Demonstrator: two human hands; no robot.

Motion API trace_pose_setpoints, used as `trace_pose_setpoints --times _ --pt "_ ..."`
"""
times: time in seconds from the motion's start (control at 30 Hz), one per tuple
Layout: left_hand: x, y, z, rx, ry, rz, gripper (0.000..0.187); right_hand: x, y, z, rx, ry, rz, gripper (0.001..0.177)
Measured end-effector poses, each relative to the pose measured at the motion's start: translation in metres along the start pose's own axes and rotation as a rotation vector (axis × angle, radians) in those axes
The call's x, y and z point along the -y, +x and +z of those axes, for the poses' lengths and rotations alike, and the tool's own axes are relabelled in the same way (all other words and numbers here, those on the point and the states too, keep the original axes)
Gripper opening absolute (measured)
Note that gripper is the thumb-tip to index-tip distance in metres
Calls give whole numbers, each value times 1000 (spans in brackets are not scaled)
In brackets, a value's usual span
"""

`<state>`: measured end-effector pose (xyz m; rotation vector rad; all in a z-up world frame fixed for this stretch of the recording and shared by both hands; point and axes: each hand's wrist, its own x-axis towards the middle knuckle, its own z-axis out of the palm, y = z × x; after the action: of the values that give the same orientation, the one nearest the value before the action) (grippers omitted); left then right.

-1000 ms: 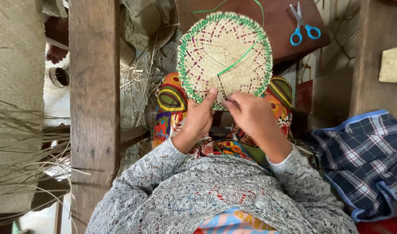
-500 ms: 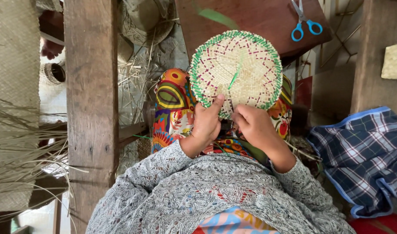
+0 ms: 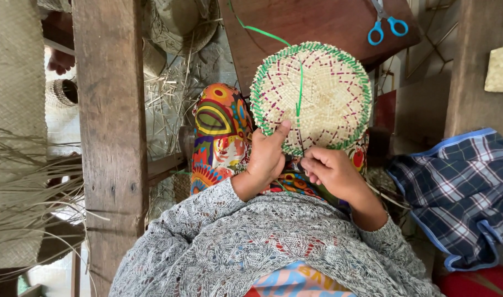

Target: The person weaves a circular decorative item, using a needle to thread green plastic strips through a woven natural fiber base and trimming excess material with scissors.

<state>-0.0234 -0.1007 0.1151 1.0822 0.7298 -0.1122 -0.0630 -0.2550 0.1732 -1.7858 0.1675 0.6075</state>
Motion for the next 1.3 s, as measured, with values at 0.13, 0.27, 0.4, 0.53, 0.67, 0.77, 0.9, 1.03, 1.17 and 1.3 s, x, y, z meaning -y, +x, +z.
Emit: trace_pose_setpoints --times 0.13,0.27,0.4,0.53,0.67,0.77,0.9,1.03,1.17,1.3 --pt "-11 0 9 108 -3 -94 105 -6 -5 3 -11 -101 -5 16" --pt "-12 1 13 18 -28 -99 108 7 -14 0 17 -336 -53 15" --pt "-13 8 9 23 -108 -70 104 18 -14 0 -5 -513 -131 13" --pt "15 14 0 79 -121 28 25 19 -4 7 -148 -531 -122 13" --pt "19 17 3 70 -164 55 24 12 10 12 -385 -569 -259 18" --pt "6 9 13 71 -199 52 29 0 17 11 -508 -732 -409 17" --pt "-3 4 16 60 -189 36 21 1 22 15 -666 -987 -625 11" --pt "6 15 11 62 -287 -18 30 4 19 16 -613 -1115 -625 6" --pt "0 13 15 88 -323 -141 21 17 19 20 -504 -1089 -641 9" --pt "11 14 19 125 -385 -240 29 17 22 18 -391 -1101 -582 9"
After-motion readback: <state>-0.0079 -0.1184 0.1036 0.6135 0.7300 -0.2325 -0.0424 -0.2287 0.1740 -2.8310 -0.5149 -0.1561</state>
